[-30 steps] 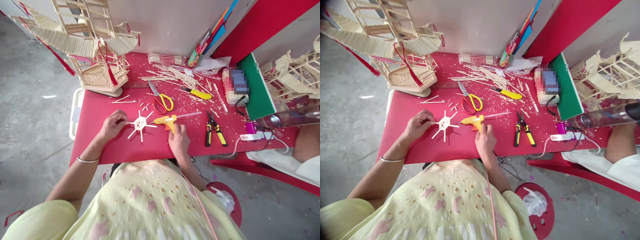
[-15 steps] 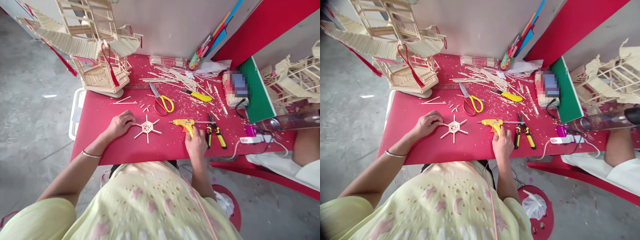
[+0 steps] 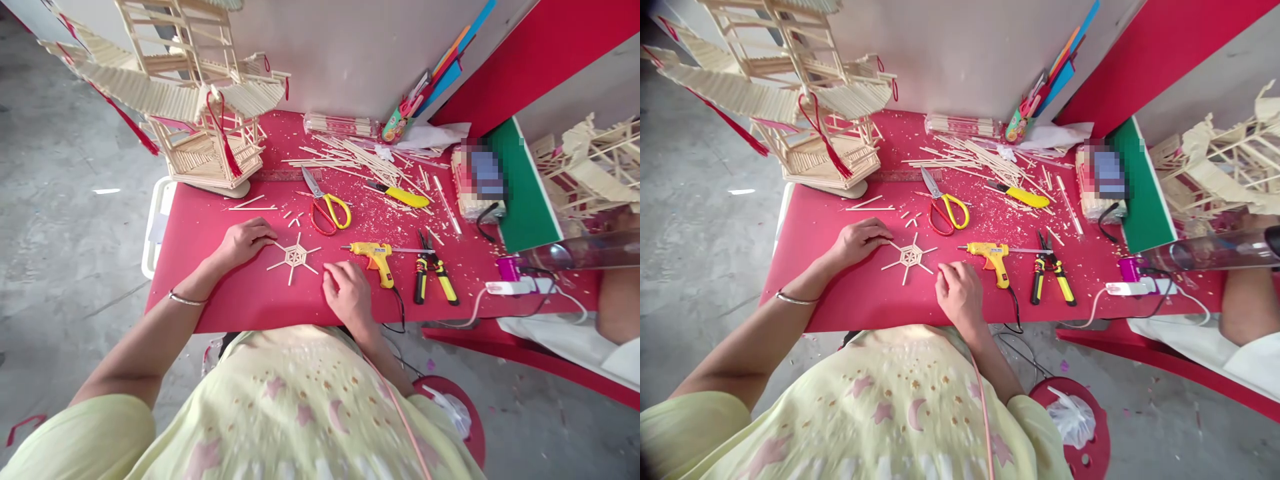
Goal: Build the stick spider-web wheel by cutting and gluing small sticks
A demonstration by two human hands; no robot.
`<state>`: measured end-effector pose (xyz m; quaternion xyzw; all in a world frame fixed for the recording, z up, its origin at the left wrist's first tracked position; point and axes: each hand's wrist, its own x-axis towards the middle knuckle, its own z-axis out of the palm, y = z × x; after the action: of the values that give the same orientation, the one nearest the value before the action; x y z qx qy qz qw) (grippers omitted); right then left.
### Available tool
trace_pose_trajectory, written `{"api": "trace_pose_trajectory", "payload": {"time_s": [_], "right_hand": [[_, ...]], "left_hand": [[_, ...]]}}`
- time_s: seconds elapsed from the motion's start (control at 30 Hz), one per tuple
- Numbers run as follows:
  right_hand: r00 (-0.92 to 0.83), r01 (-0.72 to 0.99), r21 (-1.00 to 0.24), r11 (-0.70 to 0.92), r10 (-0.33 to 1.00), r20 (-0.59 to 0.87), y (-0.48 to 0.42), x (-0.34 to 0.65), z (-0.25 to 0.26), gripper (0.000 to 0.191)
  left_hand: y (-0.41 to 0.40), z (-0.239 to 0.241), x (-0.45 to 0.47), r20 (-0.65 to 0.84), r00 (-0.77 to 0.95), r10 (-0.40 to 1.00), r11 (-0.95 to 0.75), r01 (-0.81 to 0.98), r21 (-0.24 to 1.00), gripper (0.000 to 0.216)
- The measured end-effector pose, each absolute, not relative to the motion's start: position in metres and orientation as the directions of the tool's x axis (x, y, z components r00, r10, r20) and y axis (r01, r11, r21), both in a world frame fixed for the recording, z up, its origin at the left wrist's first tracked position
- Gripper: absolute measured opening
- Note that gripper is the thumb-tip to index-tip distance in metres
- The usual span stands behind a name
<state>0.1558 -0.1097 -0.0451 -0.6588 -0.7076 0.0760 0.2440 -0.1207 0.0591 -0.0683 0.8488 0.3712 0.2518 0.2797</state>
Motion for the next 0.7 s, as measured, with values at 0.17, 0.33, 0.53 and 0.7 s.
{"api": "trace_pose_trajectory", "payload": {"time_s": [0.17, 0.33, 0.53, 0.7], "right_hand": [[-0.053, 0.899, -0.416, 0.136, 0.978, 0.204, -0.110, 0.137, -0.054, 0.028], [-0.038, 0.904, -0.408, 0.126, 0.975, 0.217, -0.108, 0.135, -0.059, 0.025], [-0.038, 0.903, -0.410, 0.128, 0.975, 0.221, -0.106, 0.133, -0.061, 0.021], [-0.045, 0.907, -0.399, 0.134, 0.973, 0.225, -0.106, 0.133, -0.062, 0.021]], "left_hand": [[0.057, -0.070, -0.122, 0.249, 0.588, 0.770, -0.584, 0.489, 0.648, 0.029], [0.055, -0.073, -0.123, 0.241, 0.586, 0.773, -0.584, 0.510, 0.632, 0.031], [0.052, -0.071, -0.122, 0.226, 0.588, 0.777, -0.579, 0.526, 0.623, 0.031], [0.051, -0.069, -0.120, 0.220, 0.585, 0.781, -0.573, 0.531, 0.625, 0.032]]}}
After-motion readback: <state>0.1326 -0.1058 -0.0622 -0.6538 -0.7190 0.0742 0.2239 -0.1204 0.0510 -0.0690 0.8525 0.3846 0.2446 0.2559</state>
